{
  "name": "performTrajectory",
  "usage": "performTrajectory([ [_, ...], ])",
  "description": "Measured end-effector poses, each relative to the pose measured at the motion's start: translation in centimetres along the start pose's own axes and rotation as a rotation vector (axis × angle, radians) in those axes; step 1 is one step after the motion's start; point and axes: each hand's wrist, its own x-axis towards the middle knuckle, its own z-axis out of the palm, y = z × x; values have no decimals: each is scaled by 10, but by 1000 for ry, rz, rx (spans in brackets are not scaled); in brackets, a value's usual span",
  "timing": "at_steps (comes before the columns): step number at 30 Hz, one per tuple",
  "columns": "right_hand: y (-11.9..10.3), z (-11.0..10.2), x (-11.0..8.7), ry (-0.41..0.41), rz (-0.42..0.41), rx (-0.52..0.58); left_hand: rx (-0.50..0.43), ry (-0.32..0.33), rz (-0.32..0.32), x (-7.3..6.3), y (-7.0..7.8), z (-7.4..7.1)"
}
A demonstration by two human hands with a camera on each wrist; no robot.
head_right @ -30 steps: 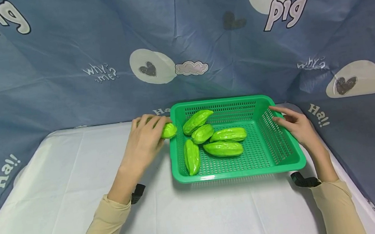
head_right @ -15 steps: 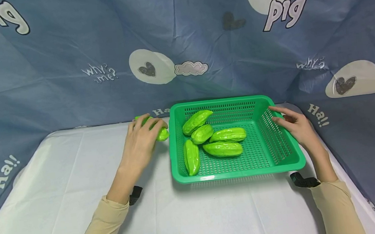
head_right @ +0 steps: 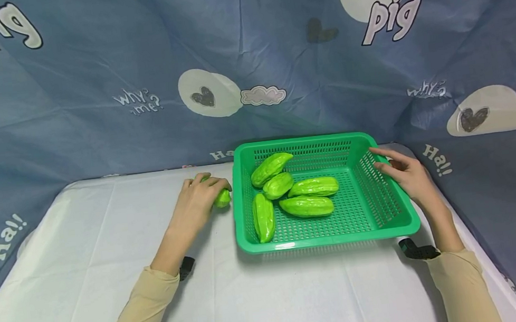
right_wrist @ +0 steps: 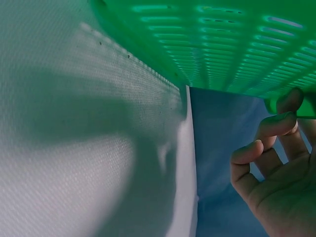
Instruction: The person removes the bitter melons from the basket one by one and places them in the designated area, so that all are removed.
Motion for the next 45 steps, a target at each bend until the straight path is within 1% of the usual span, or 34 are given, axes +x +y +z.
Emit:
performTrajectory([
  [3, -1, 0, 0, 1, -6, 7, -12, -45, 6, 0, -1, 2],
  [5, -1, 0, 0, 4, -6, 7, -25, -88, 7, 0, -2, 2],
  [9, 0, 0, 0, 7, -2, 2, -50, -213, -4, 1, -2, -2],
  [11, 0, 0, 0, 8, -1, 1, -69, -279, -21, 2, -1, -4],
  [13, 1, 0, 0, 9, 0, -1, -87, -324, -34, 2, -1, -5],
  [14, 1, 0, 0, 9, 0, -1, -96, -334, -38, 2, -1, -5],
  [16, 1, 0, 0, 9, 3, -2, -112, -333, -41, 2, 0, -4],
  [21, 0, 0, -1, 7, 15, -10, -114, -277, -15, 2, 0, 2],
  [25, -1, 1, -2, 12, 30, -15, -110, -249, 1, 3, 2, 4],
  [29, -2, 2, -2, 12, 37, -14, -117, -241, 7, 4, 4, 4],
  [35, -1, 2, -2, 15, 28, 4, -115, -254, -24, 7, 4, 3],
  [42, 0, 1, -1, 18, 21, 11, -91, -244, -47, 9, 2, 5],
  [45, 1, 1, -1, 17, 19, 10, -84, -238, -75, 8, 1, 6],
])
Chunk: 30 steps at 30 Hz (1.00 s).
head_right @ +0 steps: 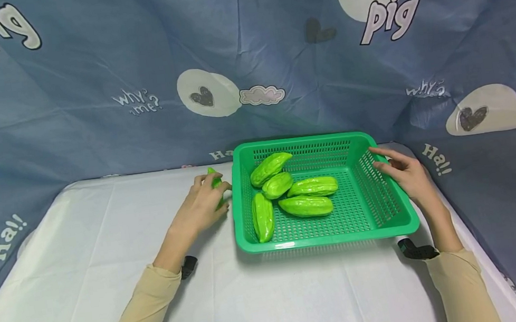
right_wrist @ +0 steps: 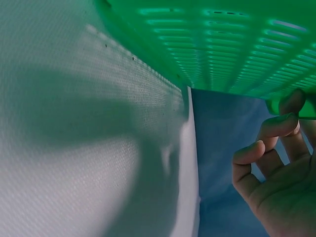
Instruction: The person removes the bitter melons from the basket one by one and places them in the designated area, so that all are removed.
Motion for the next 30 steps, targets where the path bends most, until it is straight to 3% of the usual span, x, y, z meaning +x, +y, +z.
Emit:
performTrajectory([
  [7, 1, 1, 0, 0, 0, 2, -13, -47, -53, -4, -6, -5],
  [14, 0, 0, 1, 3, 0, 18, -45, -122, -65, -7, -9, -9],
  [30, -1, -1, 0, -8, 0, 10, -19, -47, -76, -1, -8, 4],
])
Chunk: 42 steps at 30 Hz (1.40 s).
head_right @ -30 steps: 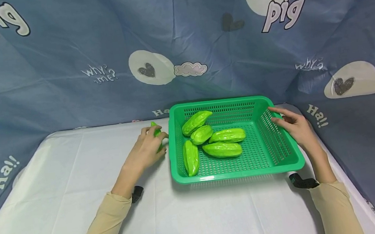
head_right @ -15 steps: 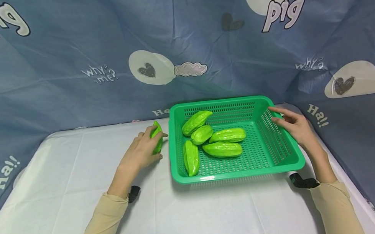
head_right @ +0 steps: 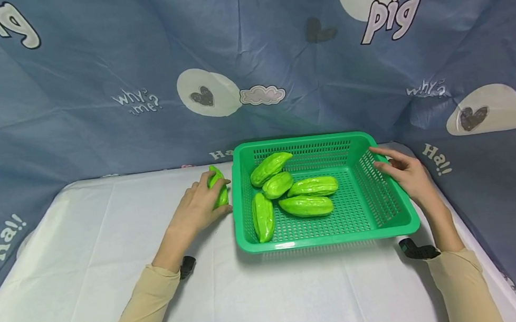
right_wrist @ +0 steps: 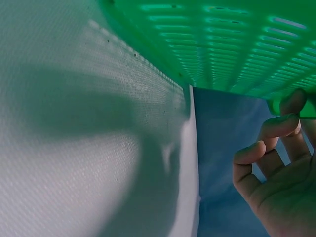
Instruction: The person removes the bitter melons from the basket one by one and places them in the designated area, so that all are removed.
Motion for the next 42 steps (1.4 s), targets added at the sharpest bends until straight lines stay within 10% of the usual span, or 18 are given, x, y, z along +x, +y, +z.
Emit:
performTrajectory([
  [20, 0, 2, 1, 12, 18, 13, -29, -22, 23, -4, 1, -13],
  [32, 1, 0, -2, 8, 37, 3, 14, 270, 142, -9, 24, -32],
  [42, 4, 2, 0, 18, 16, 15, -20, 260, 281, -13, 49, -38],
])
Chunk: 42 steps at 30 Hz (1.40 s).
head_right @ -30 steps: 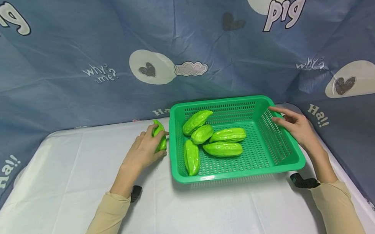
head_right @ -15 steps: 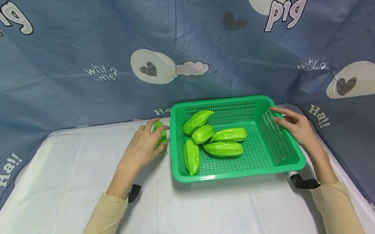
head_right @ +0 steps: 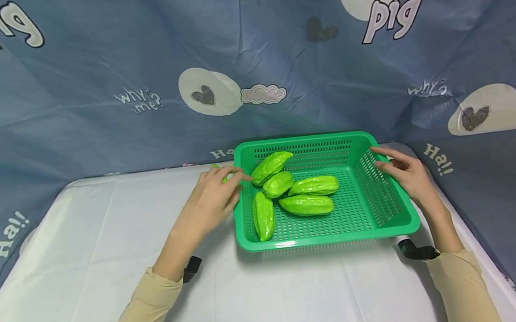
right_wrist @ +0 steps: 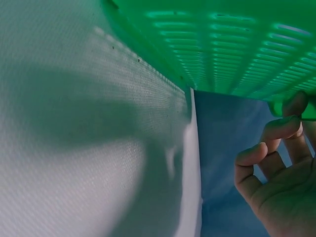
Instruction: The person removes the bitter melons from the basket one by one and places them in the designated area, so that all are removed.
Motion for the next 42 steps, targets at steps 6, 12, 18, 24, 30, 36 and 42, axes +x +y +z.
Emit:
performTrajectory([
  [6, -1, -1, -1, 5, -6, 10, -6, -20, 59, 5, 17, 6],
  [12, -4, 0, -1, 11, 3, 7, -14, -86, 103, 9, 31, 10],
  [18, -5, 2, 0, 21, -5, 2, 57, -109, 125, 14, 43, 15],
  [24, -4, 2, -1, 20, -6, 3, 129, -112, 116, 19, 52, 26],
  [30, -1, 4, 0, 10, -15, 21, 222, -72, 93, 26, 54, 39],
  [36, -1, 3, 0, 24, -25, 24, 248, -78, 82, 34, 55, 46],
  [42, -1, 3, -1, 22, -15, 31, 257, -90, 76, 40, 57, 48],
])
